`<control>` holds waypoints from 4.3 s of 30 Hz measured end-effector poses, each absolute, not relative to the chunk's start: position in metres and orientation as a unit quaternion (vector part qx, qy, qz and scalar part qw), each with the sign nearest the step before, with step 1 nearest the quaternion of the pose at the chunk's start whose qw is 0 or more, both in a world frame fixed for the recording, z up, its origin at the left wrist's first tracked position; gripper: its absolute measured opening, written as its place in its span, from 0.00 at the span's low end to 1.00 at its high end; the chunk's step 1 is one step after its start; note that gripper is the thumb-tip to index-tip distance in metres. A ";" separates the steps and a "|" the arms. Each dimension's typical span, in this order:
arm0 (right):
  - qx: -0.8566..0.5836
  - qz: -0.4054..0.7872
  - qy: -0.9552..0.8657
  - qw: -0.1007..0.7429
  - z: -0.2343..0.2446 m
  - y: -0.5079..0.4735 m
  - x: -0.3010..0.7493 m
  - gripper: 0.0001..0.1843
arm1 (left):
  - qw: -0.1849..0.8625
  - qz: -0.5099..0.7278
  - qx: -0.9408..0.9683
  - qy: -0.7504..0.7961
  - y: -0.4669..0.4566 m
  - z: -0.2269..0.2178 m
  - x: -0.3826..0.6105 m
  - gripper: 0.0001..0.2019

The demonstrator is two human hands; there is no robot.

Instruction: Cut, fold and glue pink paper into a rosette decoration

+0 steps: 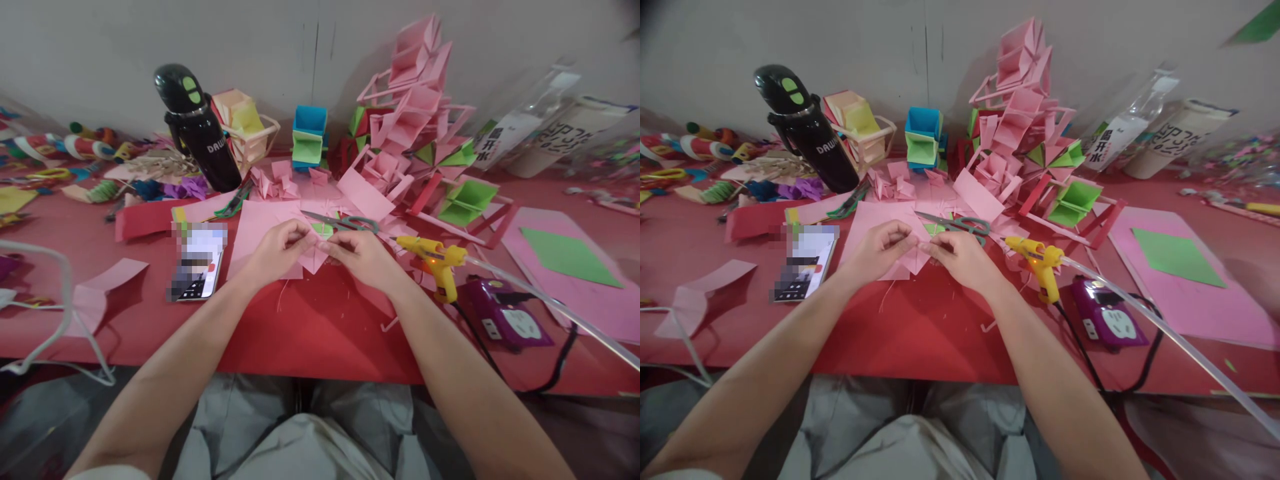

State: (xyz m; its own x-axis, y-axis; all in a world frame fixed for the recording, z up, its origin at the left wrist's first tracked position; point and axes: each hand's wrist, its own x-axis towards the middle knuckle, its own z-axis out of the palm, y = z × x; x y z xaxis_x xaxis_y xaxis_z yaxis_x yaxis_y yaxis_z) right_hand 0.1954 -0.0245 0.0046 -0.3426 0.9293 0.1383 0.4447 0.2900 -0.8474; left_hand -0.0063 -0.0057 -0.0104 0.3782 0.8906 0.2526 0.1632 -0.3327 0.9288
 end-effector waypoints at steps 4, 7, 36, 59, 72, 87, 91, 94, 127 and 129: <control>-0.478 0.365 -0.719 0.347 0.003 -0.025 0.193 0.24 | 0.429 0.416 0.706 0.380 -0.006 -0.008 -0.006 0.10; -0.480 0.383 -0.695 0.373 0.001 -0.024 0.191 0.23 | 0.416 0.424 0.701 0.395 -0.007 -0.006 -0.006 0.10; -0.449 0.453 -0.640 0.428 -0.007 -0.018 0.191 0.20 | 0.453 0.444 0.658 0.405 -0.007 -0.006 -0.006 0.15; -0.502 0.308 -0.726 0.356 -0.002 -0.026 0.191 0.20 | 0.400 0.439 0.675 0.438 -0.007 -0.005 -0.005 0.15; -0.415 0.340 -0.731 0.421 -0.005 -0.026 0.196 0.32 | 0.589 0.421 0.558 0.405 -0.007 0.000 -0.008 0.20; -0.442 0.445 -0.642 0.442 0.003 -0.024 0.195 0.26 | 0.536 0.440 0.635 0.341 -0.006 0.000 -0.011 0.31; -0.428 0.478 -0.632 0.435 0.005 -0.024 0.196 0.24 | 0.553 0.435 0.630 0.329 -0.005 0.000 -0.012 0.32; -0.427 0.491 -0.625 0.433 0.005 -0.024 0.196 0.24 | 0.555 0.434 0.632 0.323 -0.005 -0.001 -0.013 0.31; -0.420 0.650 -0.484 0.408 0.003 -0.023 0.198 0.23 | 0.616 0.420 0.573 0.341 0.000 -0.007 -0.015 0.27; -0.423 0.642 -0.489 0.413 0.003 -0.024 0.197 0.24 | 0.623 0.423 0.565 0.338 -0.001 -0.007 -0.014 0.26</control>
